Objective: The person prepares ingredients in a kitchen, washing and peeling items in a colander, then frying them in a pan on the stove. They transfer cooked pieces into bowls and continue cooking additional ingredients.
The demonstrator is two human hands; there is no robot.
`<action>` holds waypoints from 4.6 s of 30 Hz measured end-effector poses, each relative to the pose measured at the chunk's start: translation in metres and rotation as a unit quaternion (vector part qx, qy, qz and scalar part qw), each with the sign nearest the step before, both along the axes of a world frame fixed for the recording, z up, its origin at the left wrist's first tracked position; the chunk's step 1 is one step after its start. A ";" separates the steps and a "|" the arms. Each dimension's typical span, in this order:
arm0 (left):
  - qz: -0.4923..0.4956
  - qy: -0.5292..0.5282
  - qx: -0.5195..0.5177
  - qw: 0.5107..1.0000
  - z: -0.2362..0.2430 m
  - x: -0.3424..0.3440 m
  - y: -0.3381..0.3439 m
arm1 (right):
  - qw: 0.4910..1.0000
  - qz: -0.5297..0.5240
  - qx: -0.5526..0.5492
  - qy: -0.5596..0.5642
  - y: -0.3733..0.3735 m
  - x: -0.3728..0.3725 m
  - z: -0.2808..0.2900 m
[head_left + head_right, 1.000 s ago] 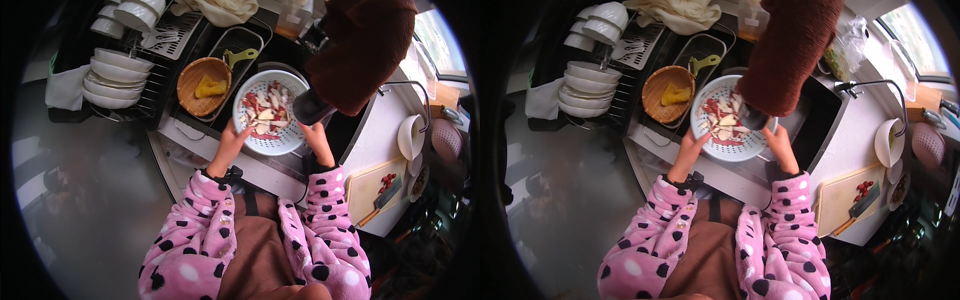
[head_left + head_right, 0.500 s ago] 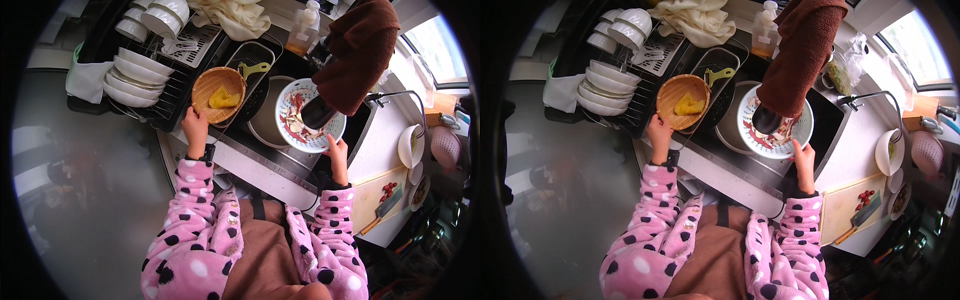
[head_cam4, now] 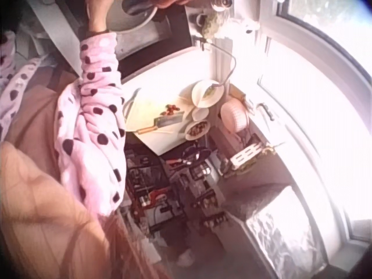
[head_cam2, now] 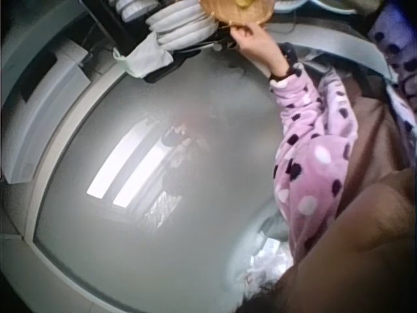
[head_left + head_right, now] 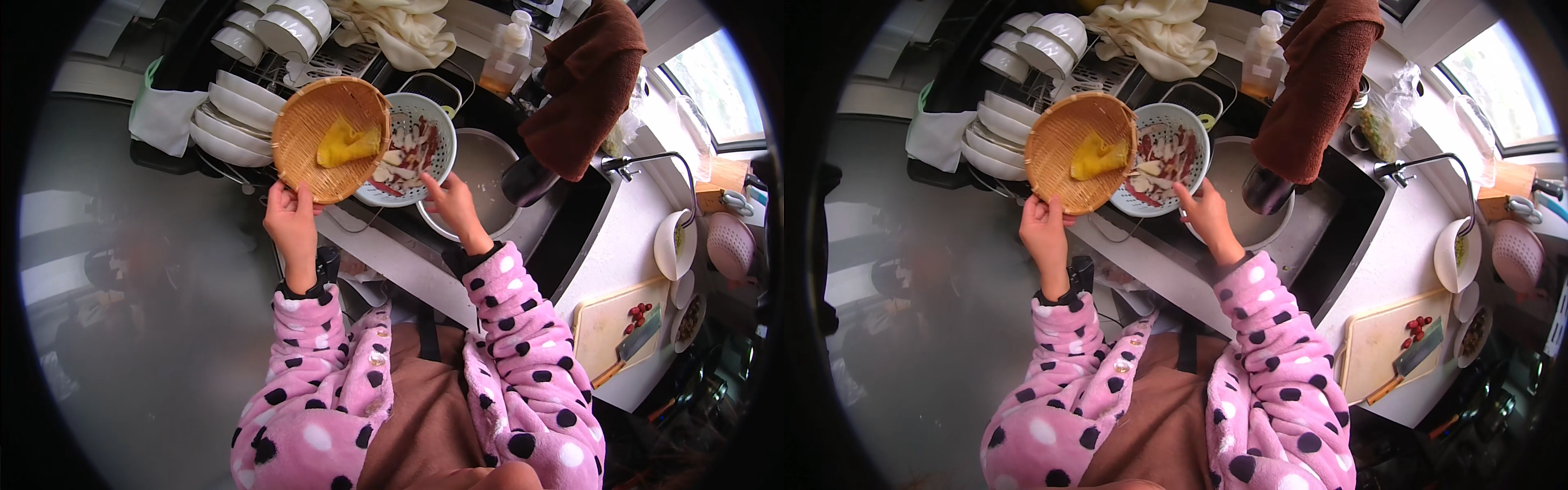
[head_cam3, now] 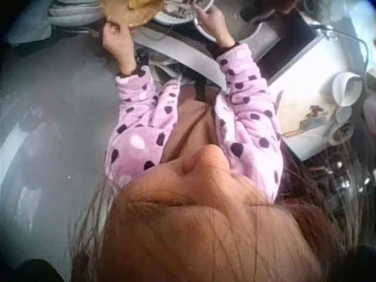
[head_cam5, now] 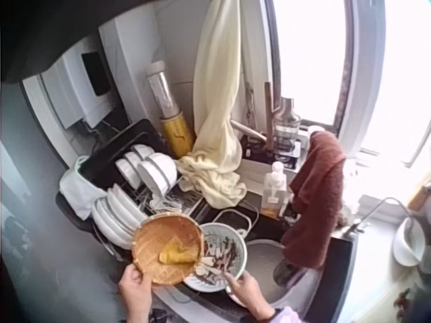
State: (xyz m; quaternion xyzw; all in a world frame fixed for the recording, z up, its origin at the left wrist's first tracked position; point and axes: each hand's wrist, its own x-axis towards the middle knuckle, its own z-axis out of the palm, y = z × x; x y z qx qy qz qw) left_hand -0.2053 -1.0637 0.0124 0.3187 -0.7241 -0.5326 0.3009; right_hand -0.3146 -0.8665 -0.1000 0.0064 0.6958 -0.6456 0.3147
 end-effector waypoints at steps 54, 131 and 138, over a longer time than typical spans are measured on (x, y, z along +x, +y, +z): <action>-0.354 -0.193 0.245 0.882 -0.060 -0.039 0.177 | 0.824 0.173 0.333 0.425 0.210 0.061 0.122; -0.268 0.145 0.377 0.875 0.063 -0.288 0.395 | 0.751 0.177 0.337 0.539 0.359 -0.194 0.261; -0.520 0.063 0.243 0.817 0.027 -0.187 0.381 | 0.768 -0.027 0.351 0.535 0.431 -0.255 0.193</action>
